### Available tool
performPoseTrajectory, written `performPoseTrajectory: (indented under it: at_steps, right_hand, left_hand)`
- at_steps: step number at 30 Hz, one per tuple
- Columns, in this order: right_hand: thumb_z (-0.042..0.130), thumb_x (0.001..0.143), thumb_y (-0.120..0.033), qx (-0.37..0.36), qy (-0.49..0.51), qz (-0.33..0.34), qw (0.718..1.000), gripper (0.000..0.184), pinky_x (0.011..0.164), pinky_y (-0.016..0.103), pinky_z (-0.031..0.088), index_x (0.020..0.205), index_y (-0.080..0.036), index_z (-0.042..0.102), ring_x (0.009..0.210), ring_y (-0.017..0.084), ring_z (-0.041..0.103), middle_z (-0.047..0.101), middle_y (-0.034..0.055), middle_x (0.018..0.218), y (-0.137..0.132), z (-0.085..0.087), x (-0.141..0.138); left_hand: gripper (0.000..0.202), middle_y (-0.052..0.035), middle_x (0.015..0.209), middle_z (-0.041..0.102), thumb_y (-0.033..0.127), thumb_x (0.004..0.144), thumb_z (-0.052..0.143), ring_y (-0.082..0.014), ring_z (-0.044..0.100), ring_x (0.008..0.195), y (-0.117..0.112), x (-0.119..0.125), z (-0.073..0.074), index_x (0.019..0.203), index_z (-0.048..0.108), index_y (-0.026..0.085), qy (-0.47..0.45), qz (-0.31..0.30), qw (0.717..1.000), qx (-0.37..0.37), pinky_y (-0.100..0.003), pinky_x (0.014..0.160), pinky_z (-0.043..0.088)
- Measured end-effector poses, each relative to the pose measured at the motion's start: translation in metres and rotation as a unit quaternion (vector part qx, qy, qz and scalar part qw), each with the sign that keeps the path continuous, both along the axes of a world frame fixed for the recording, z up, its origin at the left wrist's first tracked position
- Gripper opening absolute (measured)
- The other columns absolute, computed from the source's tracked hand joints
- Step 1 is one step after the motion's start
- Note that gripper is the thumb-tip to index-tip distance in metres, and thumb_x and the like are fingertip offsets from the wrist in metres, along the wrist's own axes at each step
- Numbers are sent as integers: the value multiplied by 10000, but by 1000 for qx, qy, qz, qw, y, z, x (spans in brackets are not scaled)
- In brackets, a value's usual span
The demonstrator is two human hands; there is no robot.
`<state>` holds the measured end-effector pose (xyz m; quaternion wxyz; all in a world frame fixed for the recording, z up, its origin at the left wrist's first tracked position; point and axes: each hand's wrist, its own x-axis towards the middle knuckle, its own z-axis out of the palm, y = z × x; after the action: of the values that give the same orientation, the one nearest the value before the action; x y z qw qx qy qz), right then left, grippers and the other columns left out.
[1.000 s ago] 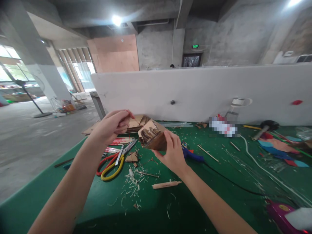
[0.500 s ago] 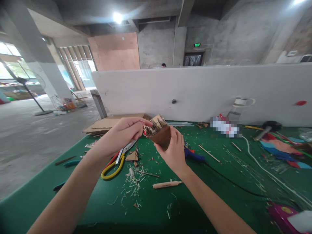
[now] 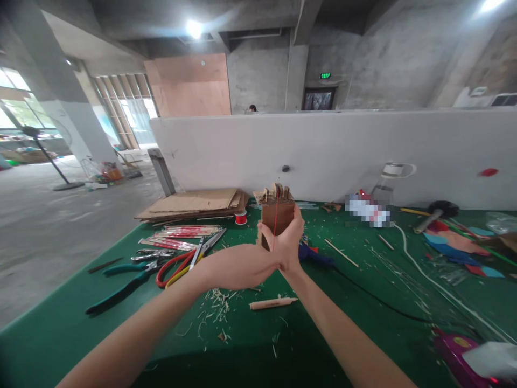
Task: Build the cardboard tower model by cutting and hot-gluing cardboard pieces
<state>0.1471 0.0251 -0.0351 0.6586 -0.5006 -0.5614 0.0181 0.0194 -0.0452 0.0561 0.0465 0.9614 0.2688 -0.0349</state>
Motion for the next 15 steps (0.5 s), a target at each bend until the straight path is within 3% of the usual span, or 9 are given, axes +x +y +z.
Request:
performPoseTrajectory:
  at_steps: [3,7,15]
  right_hand:
    - [766,602,-427,-8,-54,-15,998,948,950,531,367,1368,-178,268,1146,334,411,413,151,1201,-5,1,4]
    - [761,627,-384,7,-108,-15,994,874,916,541,399,1343,-174,306,1100,333,424,401,151,1149,-9,1,13]
    - [588,797,-284,5,-126,44,991,574,694,405,513,1314,-172,365,809,217,501,449,77,937,1,-13,19]
  left_hand:
    - [307,-60,699,626,171,885,307,-120,481,505,3,4,-6,1033,574,137,25,-23,998,-61,-262,506,354]
    - [305,-68,776,661,185,877,329,-144,548,580,8,3,-10,1043,583,156,27,-14,995,-92,-269,549,392]
    - [326,-81,668,648,231,882,337,-155,490,453,-7,20,-21,737,614,141,104,-57,989,-87,-281,417,310]
